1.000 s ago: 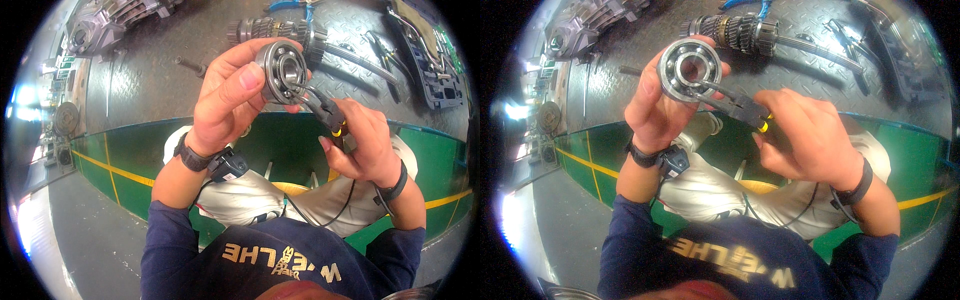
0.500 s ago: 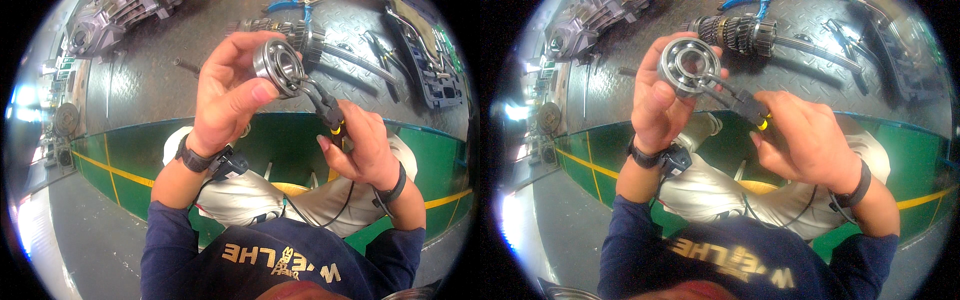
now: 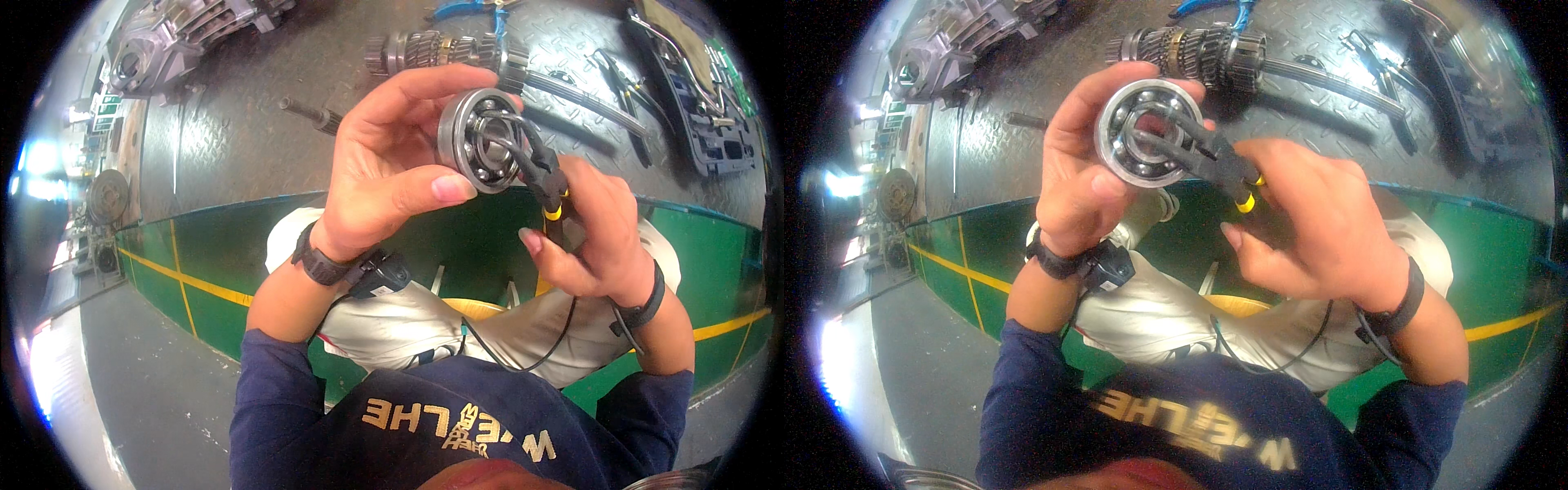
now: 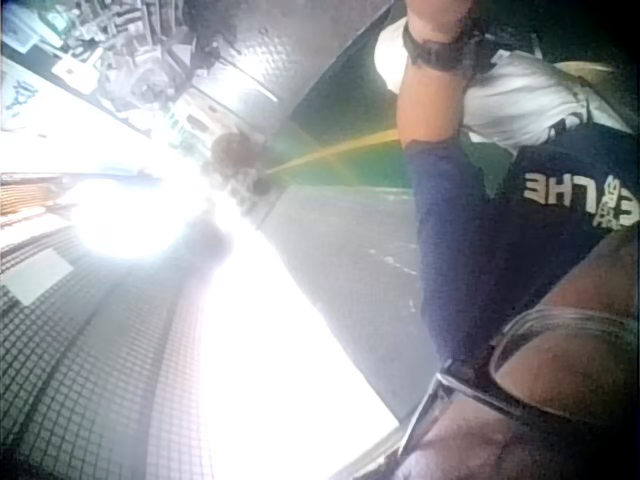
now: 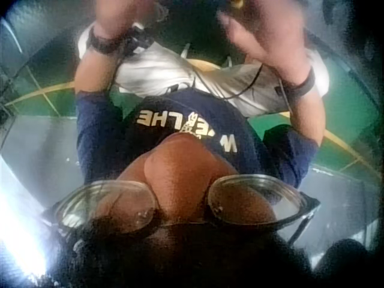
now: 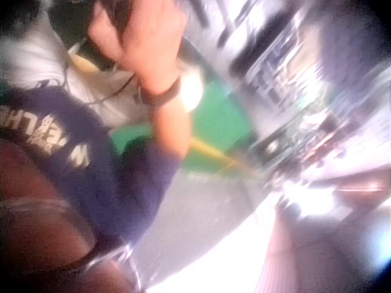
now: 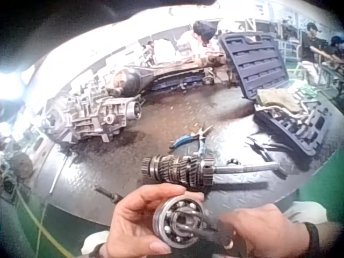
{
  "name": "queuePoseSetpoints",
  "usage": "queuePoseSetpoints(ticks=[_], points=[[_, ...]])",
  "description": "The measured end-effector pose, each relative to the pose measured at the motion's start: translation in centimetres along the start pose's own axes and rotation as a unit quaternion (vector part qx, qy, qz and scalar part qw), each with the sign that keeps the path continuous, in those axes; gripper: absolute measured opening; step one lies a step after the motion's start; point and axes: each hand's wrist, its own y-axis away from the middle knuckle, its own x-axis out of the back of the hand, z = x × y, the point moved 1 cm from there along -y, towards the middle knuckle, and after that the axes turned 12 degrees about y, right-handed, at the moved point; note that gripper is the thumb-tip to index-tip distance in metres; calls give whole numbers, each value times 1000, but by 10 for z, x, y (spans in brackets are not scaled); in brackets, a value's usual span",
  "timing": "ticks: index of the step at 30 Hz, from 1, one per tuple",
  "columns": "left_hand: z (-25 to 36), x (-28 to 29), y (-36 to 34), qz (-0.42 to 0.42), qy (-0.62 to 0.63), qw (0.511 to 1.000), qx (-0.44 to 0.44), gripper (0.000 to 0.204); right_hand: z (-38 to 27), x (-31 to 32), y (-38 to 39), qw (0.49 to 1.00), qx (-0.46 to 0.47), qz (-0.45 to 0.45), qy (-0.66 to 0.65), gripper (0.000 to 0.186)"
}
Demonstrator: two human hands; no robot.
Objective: The person manipulates a metal bearing and a mechanical shaft at a workbench. The person uses pliers to adjust a clip on the bearing, turns the bearing over to inspect it, and then places the bearing onto the end of the metal shaft.
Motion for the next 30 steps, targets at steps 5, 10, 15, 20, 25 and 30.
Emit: queuePoseSetpoints(ticks=[5,10,15,20,25,30], points=[[2,-2,1,5,22,997,73,103,-2,-1,1,1000,-1,6,1,54],[5,-5,3,10,48,994,95,106,0,0,-1,1000,1,8,-2,54],[4,-3,1,2,45,994,95,103,-2,0,-2,1000,2,14,-8,52],[-7,1,3,-6,-5,999,-44,82,-3,-9,1,994,-46,-11,-99,50],[-6,-1,3,18,-62,997,-41,95,-4,-7,2,995,-50,-17,-82,50],[-5,-1,6,0,-59,997,41,100,-6,1,1,999,-23,-31,16,51]])
